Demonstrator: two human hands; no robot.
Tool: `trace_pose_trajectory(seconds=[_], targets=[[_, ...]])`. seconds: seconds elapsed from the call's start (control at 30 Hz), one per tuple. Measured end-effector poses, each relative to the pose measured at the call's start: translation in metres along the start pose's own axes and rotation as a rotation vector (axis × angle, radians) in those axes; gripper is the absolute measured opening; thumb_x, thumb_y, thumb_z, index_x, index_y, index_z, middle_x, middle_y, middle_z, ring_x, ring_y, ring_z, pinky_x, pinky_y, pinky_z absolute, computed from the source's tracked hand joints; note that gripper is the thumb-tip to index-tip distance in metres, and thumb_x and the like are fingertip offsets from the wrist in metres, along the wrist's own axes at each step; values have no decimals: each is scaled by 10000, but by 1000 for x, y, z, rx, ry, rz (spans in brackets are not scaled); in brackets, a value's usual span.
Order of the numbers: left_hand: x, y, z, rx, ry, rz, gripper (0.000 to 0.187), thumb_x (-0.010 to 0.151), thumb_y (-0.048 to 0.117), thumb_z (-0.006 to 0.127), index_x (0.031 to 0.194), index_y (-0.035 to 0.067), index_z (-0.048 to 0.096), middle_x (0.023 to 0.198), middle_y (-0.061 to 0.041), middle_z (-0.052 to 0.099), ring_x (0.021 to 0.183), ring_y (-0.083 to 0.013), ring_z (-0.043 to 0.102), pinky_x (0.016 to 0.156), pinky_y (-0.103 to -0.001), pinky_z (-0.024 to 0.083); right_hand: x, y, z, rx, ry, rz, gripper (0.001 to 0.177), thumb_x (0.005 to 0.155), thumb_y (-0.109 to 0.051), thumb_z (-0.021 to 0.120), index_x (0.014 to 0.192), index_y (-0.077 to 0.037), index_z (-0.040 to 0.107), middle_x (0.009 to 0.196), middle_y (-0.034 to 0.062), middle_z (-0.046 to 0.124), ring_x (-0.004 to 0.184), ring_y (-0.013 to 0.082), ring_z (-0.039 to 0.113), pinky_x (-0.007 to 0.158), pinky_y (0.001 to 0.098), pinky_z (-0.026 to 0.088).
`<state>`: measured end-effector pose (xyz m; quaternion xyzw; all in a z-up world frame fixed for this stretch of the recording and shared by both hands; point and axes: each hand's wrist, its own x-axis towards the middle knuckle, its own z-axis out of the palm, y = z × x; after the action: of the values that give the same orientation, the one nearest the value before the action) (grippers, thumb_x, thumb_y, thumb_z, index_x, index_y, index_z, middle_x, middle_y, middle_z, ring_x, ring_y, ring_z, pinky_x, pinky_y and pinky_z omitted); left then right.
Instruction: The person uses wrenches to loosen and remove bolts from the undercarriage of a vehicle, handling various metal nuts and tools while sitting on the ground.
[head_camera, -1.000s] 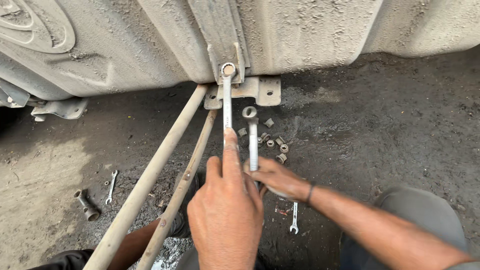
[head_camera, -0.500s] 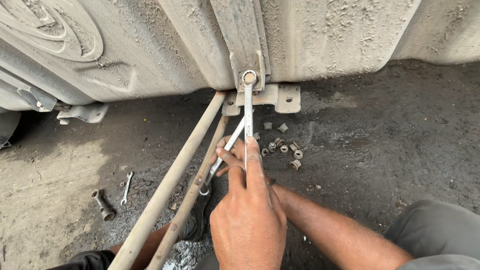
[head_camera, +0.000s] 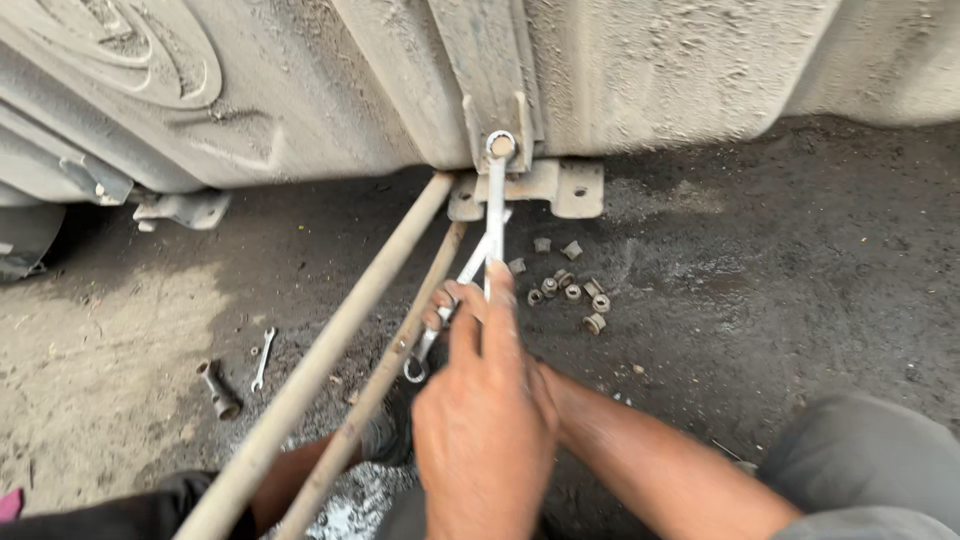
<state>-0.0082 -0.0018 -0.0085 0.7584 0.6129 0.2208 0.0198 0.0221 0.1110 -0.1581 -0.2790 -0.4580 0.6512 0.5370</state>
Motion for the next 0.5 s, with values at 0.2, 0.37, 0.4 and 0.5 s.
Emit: trace_pose_trajectory(seconds=[0.2,0.37,0.4,0.5], targets=[[-4,-5,11,66,17,-38,604,946,131,617,1519,72,434,1056,-249,685,604,-277,737,493,-412,633,-42,-12,-10,-293,75,208,342,1033,-414,489,1107,-90,573,978,8,626,856,136,654,721,359,612],[-14,-4,6,98,236,142,640,881,93,639,1499,55,482,995,-177,720,719,-307,717,590,-446,598,-76,-113,-190,341,-115,733,325,1004,-387,524,1038,-79,621,713,-47,531,551,63,516,453,213,459],[-11,-1,6,113,132,60,669,877,88,639,1521,69,461,1017,-193,709,671,-284,718,553,-422,605,-69,-128,-200,-12,-74,682,353,1033,-412,542,948,-73,590,670,-51,477,508,52,427,411,218,376],[0,4,1,165,-103,-106,723,876,76,637,1562,89,411,1053,-217,684,580,-243,723,473,-375,622,-69,-139,-190,-442,36,506,422,1064,-422,533,867,-53,593,597,-48,394,450,54,331,367,238,265]])
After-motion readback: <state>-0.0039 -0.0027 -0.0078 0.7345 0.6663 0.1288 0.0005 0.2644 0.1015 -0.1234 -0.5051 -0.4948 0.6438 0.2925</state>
